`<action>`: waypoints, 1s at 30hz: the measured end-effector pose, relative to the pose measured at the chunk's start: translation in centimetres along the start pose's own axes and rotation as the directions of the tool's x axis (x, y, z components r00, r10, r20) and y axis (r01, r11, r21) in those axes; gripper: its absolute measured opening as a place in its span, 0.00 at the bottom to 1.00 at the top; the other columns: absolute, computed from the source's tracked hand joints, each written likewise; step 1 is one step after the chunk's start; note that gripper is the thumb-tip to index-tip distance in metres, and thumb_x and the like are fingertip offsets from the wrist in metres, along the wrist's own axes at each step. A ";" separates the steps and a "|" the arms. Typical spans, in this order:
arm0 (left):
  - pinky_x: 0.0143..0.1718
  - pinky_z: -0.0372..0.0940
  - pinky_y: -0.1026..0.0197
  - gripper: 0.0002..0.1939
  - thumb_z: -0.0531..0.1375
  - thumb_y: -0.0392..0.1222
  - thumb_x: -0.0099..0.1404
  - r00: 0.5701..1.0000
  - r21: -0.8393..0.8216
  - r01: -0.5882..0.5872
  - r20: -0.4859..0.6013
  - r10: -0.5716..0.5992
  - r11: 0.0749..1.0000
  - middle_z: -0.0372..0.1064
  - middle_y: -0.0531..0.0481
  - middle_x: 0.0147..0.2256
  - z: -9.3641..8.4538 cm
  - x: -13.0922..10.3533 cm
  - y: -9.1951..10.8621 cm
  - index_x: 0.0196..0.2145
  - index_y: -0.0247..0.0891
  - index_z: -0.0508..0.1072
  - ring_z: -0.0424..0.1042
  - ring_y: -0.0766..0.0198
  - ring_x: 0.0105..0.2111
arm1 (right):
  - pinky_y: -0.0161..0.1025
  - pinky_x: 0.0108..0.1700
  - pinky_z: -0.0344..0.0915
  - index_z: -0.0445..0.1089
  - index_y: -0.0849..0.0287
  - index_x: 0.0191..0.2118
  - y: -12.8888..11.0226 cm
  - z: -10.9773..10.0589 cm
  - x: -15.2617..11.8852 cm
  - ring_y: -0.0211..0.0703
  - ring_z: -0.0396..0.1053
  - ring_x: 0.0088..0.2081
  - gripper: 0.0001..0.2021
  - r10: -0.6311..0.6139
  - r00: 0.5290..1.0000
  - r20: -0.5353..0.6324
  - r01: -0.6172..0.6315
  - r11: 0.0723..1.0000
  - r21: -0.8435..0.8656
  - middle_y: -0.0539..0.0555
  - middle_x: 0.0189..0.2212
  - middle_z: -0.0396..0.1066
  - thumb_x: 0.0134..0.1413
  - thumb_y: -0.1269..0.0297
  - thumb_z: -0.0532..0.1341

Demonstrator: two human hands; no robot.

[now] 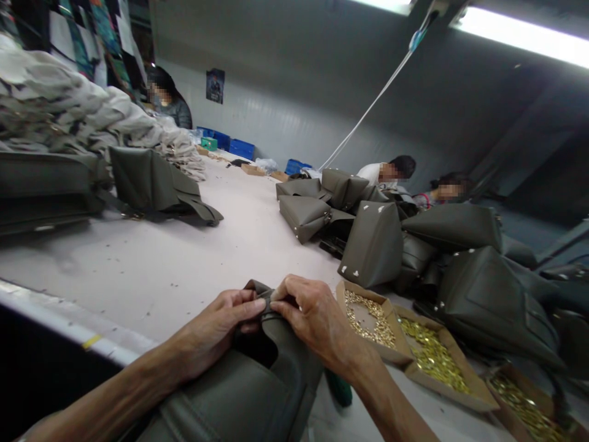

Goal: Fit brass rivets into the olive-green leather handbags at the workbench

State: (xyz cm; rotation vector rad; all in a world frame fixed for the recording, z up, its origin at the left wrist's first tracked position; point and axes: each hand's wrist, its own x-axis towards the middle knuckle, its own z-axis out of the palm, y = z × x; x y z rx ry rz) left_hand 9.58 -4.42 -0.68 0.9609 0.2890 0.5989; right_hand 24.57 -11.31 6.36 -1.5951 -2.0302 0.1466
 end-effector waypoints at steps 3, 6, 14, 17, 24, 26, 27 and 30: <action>0.24 0.44 0.68 0.14 0.64 0.45 0.55 1.000 0.003 -0.007 0.001 0.007 1.000 0.54 0.56 0.21 0.1 0.0 0.0 0.27 0.30 0.69 0.49 0.74 0.21 | 0.32 0.29 0.58 0.67 0.61 0.25 0.0 0.3 0.1 0.34 0.63 0.25 0.07 0.087 0.996 -0.005 -0.086 0.992 0.089 0.47 0.22 0.67 0.52 0.72 0.63; 0.24 0.44 0.68 0.14 0.64 0.45 0.55 1.000 -0.001 -0.006 -0.003 0.006 1.000 0.55 0.55 0.22 0.1 0.0 0.1 0.27 0.30 0.69 0.50 0.74 0.21 | 0.32 0.30 0.59 0.68 0.61 0.26 0.1 0.4 0.2 0.34 0.63 0.26 0.05 0.108 0.994 -0.005 -0.106 0.985 0.137 0.47 0.24 0.67 0.51 0.72 0.63; 0.25 0.46 0.68 0.13 0.64 0.45 0.54 0.999 -0.005 0.013 -0.031 -0.013 1.000 0.57 0.55 0.22 0.2 -0.1 0.1 0.27 0.30 0.69 0.51 0.74 0.21 | 0.32 0.31 0.59 0.68 0.61 0.25 0.7 0.6 0.6 0.34 0.63 0.27 0.06 0.086 0.996 0.002 -0.083 0.957 0.278 0.47 0.23 0.66 0.50 0.75 0.62; 0.25 0.47 0.69 0.13 0.64 0.45 0.55 0.999 -0.020 0.021 -0.045 -0.022 1.000 0.56 0.55 0.22 0.2 -0.2 0.0 0.27 0.31 0.69 0.52 0.74 0.21 | 0.32 0.28 0.57 0.67 0.62 0.23 0.9 1.4 0.5 0.34 0.61 0.24 0.08 0.195 0.980 -0.034 -0.172 0.926 0.336 0.47 0.20 0.65 0.49 0.69 0.64; 0.26 0.49 0.69 0.14 0.65 0.46 0.55 0.997 -0.016 0.034 -0.072 -0.035 0.999 0.57 0.56 0.22 0.1 -0.3 -0.1 0.28 0.31 0.70 0.52 0.73 0.22 | 0.32 0.31 0.58 0.68 0.61 0.26 0.3 2.2 -0.1 0.35 0.61 0.27 0.04 0.234 0.962 -0.143 -0.168 0.914 0.368 0.47 0.23 0.65 0.49 0.71 0.63; 0.26 0.49 0.68 0.14 0.64 0.46 0.55 0.997 -0.013 0.037 -0.067 -0.038 0.999 0.56 0.56 0.22 0.1 -0.3 -0.1 0.28 0.31 0.70 0.53 0.73 0.22 | 0.32 0.31 0.58 0.67 0.61 0.25 0.2 2.2 -0.1 0.35 0.62 0.27 0.05 0.202 0.969 -0.146 -0.136 0.920 0.367 0.47 0.23 0.65 0.49 0.70 0.62; 0.26 0.49 0.68 0.14 0.64 0.46 0.56 0.997 -0.012 0.035 -0.062 -0.036 0.999 0.56 0.56 0.22 0.1 -0.3 -0.1 0.28 0.31 0.70 0.52 0.73 0.22 | 0.33 0.30 0.58 0.67 0.61 0.24 0.2 2.2 -0.1 0.35 0.62 0.26 0.06 0.206 0.968 -0.145 -0.140 0.919 0.367 0.47 0.22 0.65 0.50 0.70 0.63; 0.26 0.49 0.68 0.13 0.64 0.46 0.56 0.998 -0.023 0.029 -0.060 -0.030 0.999 0.56 0.56 0.22 0.2 -0.4 -0.1 0.29 0.31 0.70 0.52 0.73 0.22 | 0.32 0.27 0.56 0.65 0.60 0.22 0.2 2.7 -0.1 0.35 0.60 0.24 0.10 0.271 0.946 -0.181 -0.193 0.913 0.360 0.47 0.19 0.65 0.48 0.65 0.65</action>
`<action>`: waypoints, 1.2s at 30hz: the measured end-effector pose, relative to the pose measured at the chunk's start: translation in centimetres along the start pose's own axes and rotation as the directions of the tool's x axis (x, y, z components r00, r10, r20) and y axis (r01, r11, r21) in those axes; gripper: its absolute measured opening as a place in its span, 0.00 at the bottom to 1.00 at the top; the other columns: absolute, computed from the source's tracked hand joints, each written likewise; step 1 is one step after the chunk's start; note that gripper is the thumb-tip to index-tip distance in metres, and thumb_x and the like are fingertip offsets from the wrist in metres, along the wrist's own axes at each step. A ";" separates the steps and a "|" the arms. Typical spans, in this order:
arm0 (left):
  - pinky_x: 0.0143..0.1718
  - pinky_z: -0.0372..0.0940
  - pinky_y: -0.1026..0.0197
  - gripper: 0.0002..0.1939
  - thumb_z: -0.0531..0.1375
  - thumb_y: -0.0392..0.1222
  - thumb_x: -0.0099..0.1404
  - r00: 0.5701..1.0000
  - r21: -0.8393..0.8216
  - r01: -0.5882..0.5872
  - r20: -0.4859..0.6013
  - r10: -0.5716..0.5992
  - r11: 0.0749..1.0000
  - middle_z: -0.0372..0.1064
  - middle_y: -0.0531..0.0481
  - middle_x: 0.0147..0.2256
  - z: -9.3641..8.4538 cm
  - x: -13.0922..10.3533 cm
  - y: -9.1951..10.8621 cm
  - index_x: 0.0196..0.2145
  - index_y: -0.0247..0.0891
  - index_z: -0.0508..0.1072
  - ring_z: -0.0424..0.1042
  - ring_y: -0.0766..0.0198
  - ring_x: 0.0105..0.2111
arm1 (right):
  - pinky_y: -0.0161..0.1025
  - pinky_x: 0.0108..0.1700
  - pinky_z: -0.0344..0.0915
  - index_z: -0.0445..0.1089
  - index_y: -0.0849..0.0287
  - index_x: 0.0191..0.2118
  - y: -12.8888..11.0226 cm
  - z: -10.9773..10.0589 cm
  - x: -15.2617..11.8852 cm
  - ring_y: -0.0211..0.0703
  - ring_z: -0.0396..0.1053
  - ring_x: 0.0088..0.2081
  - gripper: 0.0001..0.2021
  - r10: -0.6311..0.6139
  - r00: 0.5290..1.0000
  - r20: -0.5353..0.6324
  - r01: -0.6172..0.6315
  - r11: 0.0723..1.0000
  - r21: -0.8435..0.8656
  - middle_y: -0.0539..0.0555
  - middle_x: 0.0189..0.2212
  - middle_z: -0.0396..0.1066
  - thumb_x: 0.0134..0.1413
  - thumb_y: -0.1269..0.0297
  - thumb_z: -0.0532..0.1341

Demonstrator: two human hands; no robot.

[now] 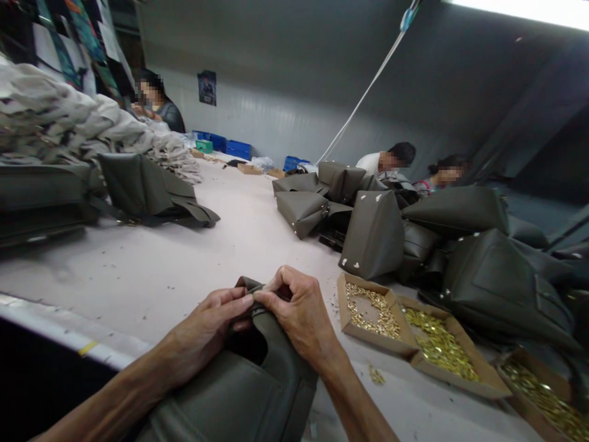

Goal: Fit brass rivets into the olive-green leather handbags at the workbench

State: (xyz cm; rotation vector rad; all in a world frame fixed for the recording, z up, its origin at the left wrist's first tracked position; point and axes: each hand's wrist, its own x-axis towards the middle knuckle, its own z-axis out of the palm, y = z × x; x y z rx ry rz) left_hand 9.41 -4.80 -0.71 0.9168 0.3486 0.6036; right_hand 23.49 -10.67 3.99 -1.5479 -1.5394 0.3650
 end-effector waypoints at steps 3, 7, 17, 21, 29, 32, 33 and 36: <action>0.25 0.48 0.69 0.13 0.64 0.46 0.55 1.000 -0.026 -0.005 0.003 0.005 1.000 0.57 0.56 0.22 0.1 -0.1 0.0 0.28 0.31 0.70 0.51 0.73 0.22 | 0.32 0.24 0.54 0.63 0.60 0.20 0.2 0.3 -0.1 0.34 0.57 0.22 0.13 0.033 0.997 -0.072 -0.034 0.999 -0.020 0.47 0.17 0.63 0.47 0.62 0.66; 0.25 0.48 0.69 0.13 0.65 0.45 0.54 1.000 -0.040 -0.014 -0.006 0.013 0.999 0.58 0.55 0.22 0.3 -0.2 0.1 0.27 0.31 0.70 0.52 0.73 0.22 | 0.33 0.28 0.58 0.67 0.61 0.26 0.7 -0.5 -0.4 0.36 0.62 0.25 0.11 0.013 0.999 0.035 -0.013 1.000 -0.005 0.48 0.21 0.65 0.50 0.59 0.64; 0.25 0.47 0.68 0.14 0.64 0.46 0.55 1.000 -0.016 -0.022 0.019 0.022 1.000 0.58 0.54 0.24 0.2 -0.1 0.2 0.30 0.30 0.71 0.51 0.73 0.22 | 0.36 0.37 0.62 0.73 0.59 0.32 0.7 -2.0 0.0 0.38 0.66 0.32 0.05 -0.189 0.966 0.179 0.190 0.982 0.010 0.51 0.29 0.69 0.56 0.66 0.61; 0.26 0.48 0.67 0.15 0.64 0.48 0.55 1.000 -0.005 -0.013 0.020 0.013 1.000 0.57 0.55 0.22 0.3 -0.1 0.0 0.28 0.31 0.70 0.52 0.72 0.22 | 0.34 0.35 0.60 0.72 0.60 0.30 0.1 -2.5 0.7 0.37 0.65 0.31 0.04 -0.207 0.945 0.252 0.215 0.977 -0.004 0.50 0.27 0.68 0.55 0.70 0.61; 0.22 0.41 0.66 0.23 0.66 0.57 0.49 0.996 -0.005 -0.018 0.089 0.018 1.000 0.55 0.55 0.19 -0.7 1.4 -1.2 0.27 0.31 0.70 0.50 0.74 0.19 | 0.31 0.32 0.56 0.66 0.61 0.26 0.5 -2.6 1.7 0.34 0.62 0.28 0.08 -0.208 0.935 0.287 0.237 0.969 -0.069 0.46 0.24 0.65 0.52 0.70 0.64; 0.22 0.42 0.66 0.24 0.66 0.58 0.49 0.997 -0.008 -0.016 0.079 0.016 1.000 0.55 0.56 0.18 -1.1 1.8 -1.6 0.27 0.32 0.69 0.50 0.73 0.18 | 0.31 0.30 0.55 0.65 0.62 0.25 0.6 -1.7 1.6 0.34 0.61 0.27 0.09 -0.153 0.962 0.224 0.178 0.979 -0.098 0.46 0.22 0.64 0.50 0.70 0.65; 0.22 0.42 0.66 0.23 0.67 0.57 0.49 0.998 -0.014 -0.012 0.069 0.013 1.000 0.54 0.57 0.18 -1.1 1.7 -1.7 0.26 0.32 0.69 0.50 0.73 0.18 | 0.31 0.30 0.55 0.65 0.62 0.24 0.6 -1.4 1.4 0.34 0.61 0.27 0.09 -0.134 0.971 0.200 0.158 0.982 -0.108 0.46 0.22 0.64 0.50 0.71 0.66; 0.24 0.44 0.67 0.21 0.67 0.55 0.50 1.000 -0.035 0.000 0.013 0.000 0.999 0.55 0.58 0.19 -0.6 0.9 -1.4 0.27 0.33 0.68 0.51 0.73 0.19 | 0.32 0.29 0.54 0.64 0.62 0.23 0.2 -0.4 0.7 0.34 0.61 0.26 0.10 -0.080 0.992 0.098 0.096 0.982 -0.166 0.46 0.22 0.64 0.49 0.71 0.66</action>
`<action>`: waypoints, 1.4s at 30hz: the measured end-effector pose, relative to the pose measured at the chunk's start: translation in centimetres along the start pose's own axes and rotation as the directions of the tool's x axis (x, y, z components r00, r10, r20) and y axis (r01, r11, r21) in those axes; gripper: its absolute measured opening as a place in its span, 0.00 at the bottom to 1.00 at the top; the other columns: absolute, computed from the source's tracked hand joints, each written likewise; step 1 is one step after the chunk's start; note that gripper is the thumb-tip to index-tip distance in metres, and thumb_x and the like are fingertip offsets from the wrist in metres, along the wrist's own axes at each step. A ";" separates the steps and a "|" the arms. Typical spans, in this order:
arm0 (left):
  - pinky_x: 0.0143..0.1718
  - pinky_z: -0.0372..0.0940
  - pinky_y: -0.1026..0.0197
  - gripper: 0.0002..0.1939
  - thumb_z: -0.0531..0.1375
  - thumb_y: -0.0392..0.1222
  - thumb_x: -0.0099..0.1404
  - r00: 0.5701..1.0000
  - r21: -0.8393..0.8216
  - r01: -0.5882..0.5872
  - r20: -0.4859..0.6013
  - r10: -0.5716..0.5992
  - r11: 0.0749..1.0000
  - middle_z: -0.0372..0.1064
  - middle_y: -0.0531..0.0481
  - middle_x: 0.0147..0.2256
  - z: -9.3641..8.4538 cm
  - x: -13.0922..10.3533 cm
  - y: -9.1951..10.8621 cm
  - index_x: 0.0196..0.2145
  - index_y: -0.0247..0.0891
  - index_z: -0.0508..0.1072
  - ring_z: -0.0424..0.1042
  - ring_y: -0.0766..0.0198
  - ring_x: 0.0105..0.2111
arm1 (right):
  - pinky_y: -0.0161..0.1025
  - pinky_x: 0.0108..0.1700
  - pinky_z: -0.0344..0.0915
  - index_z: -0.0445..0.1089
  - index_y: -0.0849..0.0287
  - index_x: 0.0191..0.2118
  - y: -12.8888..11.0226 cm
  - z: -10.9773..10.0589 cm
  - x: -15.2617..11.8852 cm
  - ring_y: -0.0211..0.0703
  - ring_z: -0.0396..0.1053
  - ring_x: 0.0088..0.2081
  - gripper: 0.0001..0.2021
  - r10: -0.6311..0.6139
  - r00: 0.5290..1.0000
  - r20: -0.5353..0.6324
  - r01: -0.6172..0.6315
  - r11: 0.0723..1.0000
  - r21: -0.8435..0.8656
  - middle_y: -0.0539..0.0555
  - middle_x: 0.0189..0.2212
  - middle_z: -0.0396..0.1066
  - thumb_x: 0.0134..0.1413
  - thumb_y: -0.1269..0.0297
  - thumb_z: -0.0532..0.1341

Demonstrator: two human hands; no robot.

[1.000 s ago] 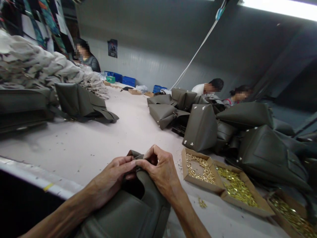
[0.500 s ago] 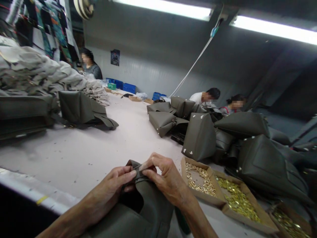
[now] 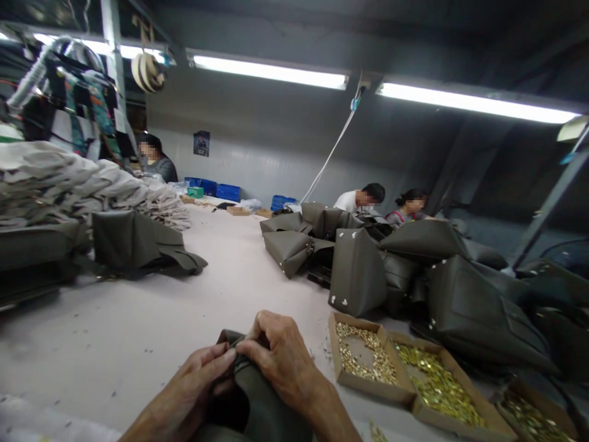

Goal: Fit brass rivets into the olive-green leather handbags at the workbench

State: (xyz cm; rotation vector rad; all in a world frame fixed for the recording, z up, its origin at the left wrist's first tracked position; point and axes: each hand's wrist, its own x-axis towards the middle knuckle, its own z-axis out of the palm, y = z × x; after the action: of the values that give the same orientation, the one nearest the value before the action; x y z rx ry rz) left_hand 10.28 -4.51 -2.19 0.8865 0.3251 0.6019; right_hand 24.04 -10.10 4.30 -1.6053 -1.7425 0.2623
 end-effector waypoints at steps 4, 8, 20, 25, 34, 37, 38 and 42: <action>0.26 0.48 0.68 0.19 0.67 0.52 0.51 0.998 0.031 -0.003 -0.067 0.005 1.000 0.56 0.57 0.20 0.9 -1.1 0.6 0.28 0.33 0.69 0.52 0.72 0.22 | 0.33 0.28 0.53 0.62 0.61 0.22 -0.8 0.6 -0.7 0.34 0.59 0.24 0.11 0.076 0.993 -0.085 -0.077 0.997 -0.006 0.45 0.19 0.62 0.49 0.71 0.65; 0.26 0.49 0.67 0.18 0.67 0.52 0.51 0.998 0.050 -0.002 -0.062 0.005 0.999 0.56 0.57 0.21 0.8 -1.1 0.6 0.28 0.34 0.70 0.52 0.71 0.22 | 0.32 0.30 0.55 0.66 0.60 0.26 -1.0 0.4 -0.9 0.35 0.61 0.26 0.07 0.025 0.998 -0.057 -0.024 1.000 0.020 0.46 0.22 0.65 0.49 0.72 0.65; 0.25 0.44 0.66 0.21 0.66 0.57 0.51 0.999 0.020 0.023 0.039 -0.023 1.000 0.54 0.57 0.18 -0.6 0.1 -0.8 0.29 0.36 0.71 0.50 0.72 0.20 | 0.32 0.27 0.50 0.65 0.60 0.25 -1.5 0.1 -0.6 0.33 0.57 0.24 0.09 0.150 0.987 -0.059 -0.151 0.988 -0.023 0.43 0.19 0.59 0.43 0.70 0.68; 0.24 0.44 0.65 0.19 0.65 0.56 0.53 0.996 0.031 -0.015 0.092 0.012 0.999 0.55 0.56 0.19 -1.1 0.6 -1.3 0.28 0.36 0.72 0.53 0.71 0.20 | 0.31 0.29 0.53 0.65 0.61 0.22 -1.1 0.3 -0.9 0.33 0.60 0.25 0.10 0.014 0.998 -0.061 -0.013 1.000 0.015 0.44 0.21 0.63 0.45 0.75 0.67; 0.22 0.44 0.67 0.24 0.66 0.59 0.51 0.991 0.034 -0.038 0.126 0.034 0.999 0.58 0.54 0.20 -1.1 0.7 -1.4 0.30 0.32 0.72 0.51 0.73 0.19 | 0.29 0.35 0.57 0.72 0.61 0.29 -0.7 -2.1 -1.0 0.34 0.65 0.31 0.03 0.014 0.992 0.123 -0.027 0.994 0.105 0.47 0.27 0.69 0.48 0.76 0.64; 0.22 0.43 0.68 0.25 0.65 0.59 0.51 0.988 0.036 -0.055 0.149 0.049 0.998 0.58 0.54 0.20 -0.9 0.8 -1.4 0.30 0.31 0.71 0.52 0.75 0.19 | 0.30 0.33 0.56 0.70 0.62 0.27 -0.3 -2.3 -1.1 0.34 0.63 0.29 0.03 0.006 0.990 0.143 -0.024 0.992 0.126 0.47 0.25 0.68 0.47 0.75 0.64; 0.21 0.43 0.68 0.25 0.65 0.59 0.51 0.987 0.030 -0.054 0.154 0.049 0.998 0.58 0.54 0.20 -0.9 0.8 -1.5 0.30 0.31 0.70 0.51 0.75 0.18 | 0.30 0.32 0.56 0.70 0.63 0.26 -0.2 -2.2 -1.1 0.34 0.63 0.29 0.03 0.011 0.991 0.136 -0.030 0.990 0.138 0.47 0.24 0.67 0.47 0.74 0.64; 0.20 0.42 0.68 0.25 0.66 0.59 0.51 0.989 0.002 -0.058 0.137 0.057 0.998 0.57 0.56 0.18 -1.0 0.9 -1.8 0.30 0.31 0.70 0.51 0.75 0.17 | 0.31 0.29 0.55 0.66 0.63 0.23 -0.4 -1.3 -0.9 0.35 0.61 0.27 0.06 0.088 0.992 0.093 -0.102 0.981 0.162 0.47 0.21 0.65 0.45 0.72 0.64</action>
State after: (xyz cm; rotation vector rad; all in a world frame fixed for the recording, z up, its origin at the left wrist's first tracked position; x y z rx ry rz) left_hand 11.11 -4.23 -4.26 0.9402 0.1781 0.5904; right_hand 24.46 -11.40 5.16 -1.5769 -1.6617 0.5160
